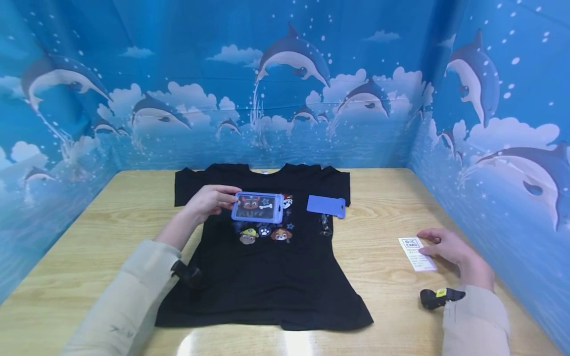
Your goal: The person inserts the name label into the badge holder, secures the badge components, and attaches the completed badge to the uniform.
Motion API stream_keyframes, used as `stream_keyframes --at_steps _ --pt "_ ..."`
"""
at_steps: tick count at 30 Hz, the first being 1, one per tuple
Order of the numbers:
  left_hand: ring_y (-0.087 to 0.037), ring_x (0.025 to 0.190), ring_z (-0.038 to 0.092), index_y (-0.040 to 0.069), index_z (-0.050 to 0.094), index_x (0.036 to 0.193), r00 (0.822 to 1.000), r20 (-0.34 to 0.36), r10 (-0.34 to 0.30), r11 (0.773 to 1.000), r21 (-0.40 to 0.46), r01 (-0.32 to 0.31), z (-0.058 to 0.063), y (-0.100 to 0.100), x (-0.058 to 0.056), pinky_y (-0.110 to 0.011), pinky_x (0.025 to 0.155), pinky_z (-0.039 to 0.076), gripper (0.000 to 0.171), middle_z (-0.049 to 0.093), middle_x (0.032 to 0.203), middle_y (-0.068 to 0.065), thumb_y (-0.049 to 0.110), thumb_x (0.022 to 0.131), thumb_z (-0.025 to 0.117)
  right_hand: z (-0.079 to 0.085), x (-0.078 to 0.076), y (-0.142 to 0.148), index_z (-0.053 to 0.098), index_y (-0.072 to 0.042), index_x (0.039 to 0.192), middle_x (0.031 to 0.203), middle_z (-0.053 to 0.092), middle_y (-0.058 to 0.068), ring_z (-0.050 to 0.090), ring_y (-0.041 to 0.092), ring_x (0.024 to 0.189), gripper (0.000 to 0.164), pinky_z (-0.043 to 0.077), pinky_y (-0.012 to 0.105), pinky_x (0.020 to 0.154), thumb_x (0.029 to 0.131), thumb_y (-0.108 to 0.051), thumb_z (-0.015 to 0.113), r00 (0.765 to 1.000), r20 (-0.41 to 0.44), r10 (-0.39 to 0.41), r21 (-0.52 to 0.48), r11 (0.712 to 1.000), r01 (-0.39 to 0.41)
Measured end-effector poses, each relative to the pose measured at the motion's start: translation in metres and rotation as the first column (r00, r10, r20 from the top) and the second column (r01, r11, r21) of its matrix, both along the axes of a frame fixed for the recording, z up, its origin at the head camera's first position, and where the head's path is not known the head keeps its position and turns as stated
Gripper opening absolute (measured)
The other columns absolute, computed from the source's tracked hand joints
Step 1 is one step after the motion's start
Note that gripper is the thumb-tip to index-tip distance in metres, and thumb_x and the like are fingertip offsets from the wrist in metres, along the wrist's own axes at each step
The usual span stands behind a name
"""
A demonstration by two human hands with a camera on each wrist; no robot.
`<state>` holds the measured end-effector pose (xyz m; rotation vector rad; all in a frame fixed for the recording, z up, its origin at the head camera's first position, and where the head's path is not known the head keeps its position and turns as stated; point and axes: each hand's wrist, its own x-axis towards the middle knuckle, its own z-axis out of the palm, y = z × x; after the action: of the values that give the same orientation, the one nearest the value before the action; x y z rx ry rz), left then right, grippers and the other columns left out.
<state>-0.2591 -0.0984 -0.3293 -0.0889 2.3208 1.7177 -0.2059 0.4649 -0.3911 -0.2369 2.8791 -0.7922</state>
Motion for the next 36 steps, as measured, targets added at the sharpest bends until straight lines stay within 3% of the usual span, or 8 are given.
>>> stream_keyframes --at_steps 5,9,13,17,20,23,29,36 --pt "-0.031 0.099 0.058 0.011 0.063 0.119 1.000 0.007 0.009 1.000 -0.002 -0.009 -0.001 -0.001 0.000 -0.027 0.059 0.037 0.031 0.064 0.110 -0.015 0.011 0.089 0.059 0.000 -0.002 -0.001 0.054 0.012 0.116 0.107 0.056 0.024 0.048 0.023 0.091 0.051 0.035 0.039 0.075 0.079 -0.017 0.072 1.000 0.001 0.012 -0.001 1.000 -0.012" --pt "-0.026 0.092 0.061 0.011 0.063 0.119 1.000 0.003 0.010 1.000 0.001 -0.010 -0.001 -0.002 0.000 -0.027 0.060 0.037 0.031 0.063 0.112 -0.017 0.011 0.089 0.059 0.001 -0.004 -0.002 0.056 0.012 0.114 0.103 0.057 0.017 0.047 0.016 0.087 0.048 0.034 0.037 0.074 0.079 -0.017 0.072 1.000 0.006 0.012 -0.008 1.000 -0.012" --pt "-0.019 0.082 0.062 0.011 0.063 0.119 1.000 -0.001 0.008 1.000 0.007 -0.008 -0.002 -0.003 0.000 -0.026 0.058 0.037 0.032 0.064 0.110 -0.017 0.010 0.088 0.060 0.004 -0.004 -0.004 0.057 0.010 0.112 0.105 0.056 0.017 0.046 0.021 0.090 0.047 0.034 0.039 0.075 0.079 -0.020 0.072 0.999 0.043 0.002 -0.007 1.000 -0.001" --pt "-0.024 0.087 0.062 0.011 0.063 0.118 1.000 -0.001 0.016 1.000 0.005 -0.016 -0.002 -0.004 0.000 -0.026 0.057 0.037 0.031 0.067 0.103 -0.013 0.010 0.087 0.060 0.007 -0.005 -0.006 0.058 0.009 0.111 0.103 0.056 0.016 0.046 0.023 0.090 0.043 0.035 0.039 0.074 0.081 -0.019 0.070 0.997 0.076 0.000 0.010 1.000 -0.001" --pt "-0.027 0.092 0.061 0.011 0.063 0.119 1.000 0.002 0.019 1.000 0.000 -0.019 -0.002 -0.005 0.000 -0.027 0.058 0.037 0.031 0.067 0.103 -0.012 0.011 0.088 0.060 0.008 -0.007 -0.007 0.057 0.009 0.109 0.095 0.055 0.009 0.045 0.015 0.083 0.039 0.037 0.033 0.070 0.082 -0.017 0.069 0.996 0.093 0.006 0.017 1.000 -0.007" --pt "-0.024 0.088 0.061 0.011 0.063 0.119 1.000 0.002 0.016 1.000 0.003 -0.016 -0.002 -0.005 0.000 -0.026 0.058 0.037 0.031 0.066 0.107 -0.014 0.010 0.088 0.060 0.007 -0.009 -0.007 0.057 0.009 0.108 0.087 0.051 0.004 0.042 0.010 0.075 0.038 0.036 0.027 0.065 0.082 -0.016 0.068 0.994 0.111 0.006 0.005 1.000 -0.007" --pt "-0.016 0.078 0.061 0.011 0.063 0.119 1.000 0.007 0.006 1.000 0.020 -0.006 -0.004 -0.004 -0.001 -0.025 0.056 0.037 0.033 0.064 0.110 -0.018 0.009 0.086 0.061 0.008 -0.005 -0.007 0.051 0.014 0.115 0.083 0.046 0.004 0.039 0.011 0.071 0.047 0.034 0.027 0.063 0.081 -0.015 0.069 0.995 0.099 -0.008 0.011 1.000 0.007" --pt "-0.016 0.077 0.062 0.011 0.064 0.118 1.000 0.014 0.014 1.000 0.018 -0.014 -0.006 -0.003 -0.003 -0.026 0.056 0.037 0.031 0.065 0.109 -0.016 0.009 0.086 0.061 0.013 -0.003 -0.007 0.044 0.017 0.123 0.091 0.054 0.012 0.043 0.016 0.076 0.059 0.036 0.031 0.065 0.085 -0.022 0.067 0.993 0.116 -0.038 0.062 0.998 0.030"
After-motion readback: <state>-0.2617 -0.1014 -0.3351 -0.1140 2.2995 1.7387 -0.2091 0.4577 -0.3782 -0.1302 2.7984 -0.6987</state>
